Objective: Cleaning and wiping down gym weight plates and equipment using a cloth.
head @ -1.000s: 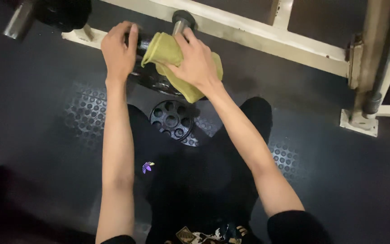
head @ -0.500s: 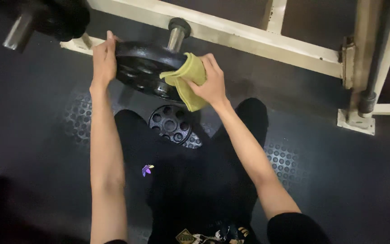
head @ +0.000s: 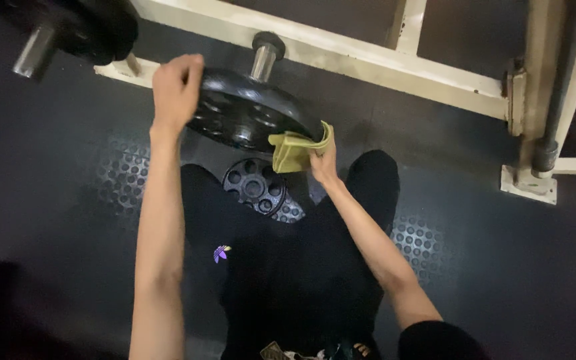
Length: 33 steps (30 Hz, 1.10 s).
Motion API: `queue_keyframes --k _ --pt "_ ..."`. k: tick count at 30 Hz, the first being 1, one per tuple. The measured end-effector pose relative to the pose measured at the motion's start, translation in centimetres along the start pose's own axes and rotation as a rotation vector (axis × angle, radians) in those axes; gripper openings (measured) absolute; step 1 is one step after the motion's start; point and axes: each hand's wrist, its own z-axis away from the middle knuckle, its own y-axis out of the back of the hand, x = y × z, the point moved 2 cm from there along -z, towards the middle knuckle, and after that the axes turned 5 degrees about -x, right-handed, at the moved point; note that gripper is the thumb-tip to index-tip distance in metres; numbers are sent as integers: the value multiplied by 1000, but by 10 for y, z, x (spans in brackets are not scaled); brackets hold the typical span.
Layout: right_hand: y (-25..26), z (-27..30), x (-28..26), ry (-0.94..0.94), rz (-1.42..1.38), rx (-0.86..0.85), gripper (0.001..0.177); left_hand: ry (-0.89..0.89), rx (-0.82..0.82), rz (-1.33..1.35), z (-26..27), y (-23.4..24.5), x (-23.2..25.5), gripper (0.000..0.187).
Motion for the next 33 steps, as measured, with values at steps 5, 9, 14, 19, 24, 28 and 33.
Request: queue_keyframes --k 5,9,14,19,24,28,33 --pt "0 -40 -83 126 172 79 49 -16 26 -133 -5 5 40 21" --pt "-7 -77 -138 140 511 -41 65 15 53 -143 -6 3 39 20" --pt "-43 -133 -163 210 825 -288 77 42 62 -183 -4 -4 33 24" --pt "-37 -149 -181 308 709 -443 75 21 88 -173 -2 -4 31 20" --pt "-23 -154 -191 112 546 -594 64 83 -21 -98 -4 -1 27 42" --pt "-24 -149 -198 3 580 -565 62 120 -23 -91 0 -4 18 39" --pt "-24 -146 -201 -35 562 -512 59 105 73 -55 -1 -6 22 40"
